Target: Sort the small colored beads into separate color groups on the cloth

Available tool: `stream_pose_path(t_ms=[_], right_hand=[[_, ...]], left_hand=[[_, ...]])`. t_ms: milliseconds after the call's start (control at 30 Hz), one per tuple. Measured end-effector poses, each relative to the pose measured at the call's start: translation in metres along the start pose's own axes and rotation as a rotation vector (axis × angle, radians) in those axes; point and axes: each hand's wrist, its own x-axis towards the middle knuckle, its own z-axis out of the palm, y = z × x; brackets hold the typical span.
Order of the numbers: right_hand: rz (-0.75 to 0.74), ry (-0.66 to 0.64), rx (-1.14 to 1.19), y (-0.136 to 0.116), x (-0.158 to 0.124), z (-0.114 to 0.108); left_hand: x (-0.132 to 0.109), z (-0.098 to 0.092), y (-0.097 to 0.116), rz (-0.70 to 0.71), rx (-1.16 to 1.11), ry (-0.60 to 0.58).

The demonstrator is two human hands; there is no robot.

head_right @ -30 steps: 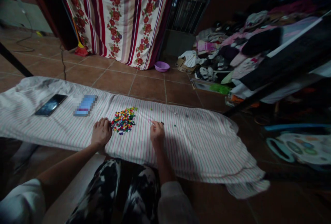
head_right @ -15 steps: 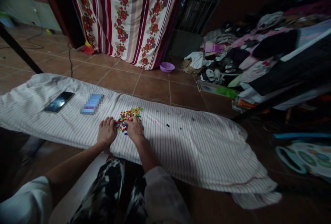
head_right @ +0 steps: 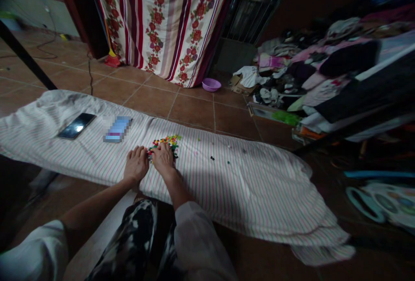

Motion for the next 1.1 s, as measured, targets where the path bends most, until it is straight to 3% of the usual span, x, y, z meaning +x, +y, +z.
stream_pose_path(t_ms=[633, 1100], right_hand=[[-0.039, 0.077, 0.041, 0.003, -0.003, 0.017], [0.094, 0.449, 0.168, 0.019, -0.045, 0.021]], left_hand=[[0.000, 0.001, -0.001, 0.002, 0.056, -0.020], [-0.001, 0.005, -0.002, -0.003, 0.006, 0.036]])
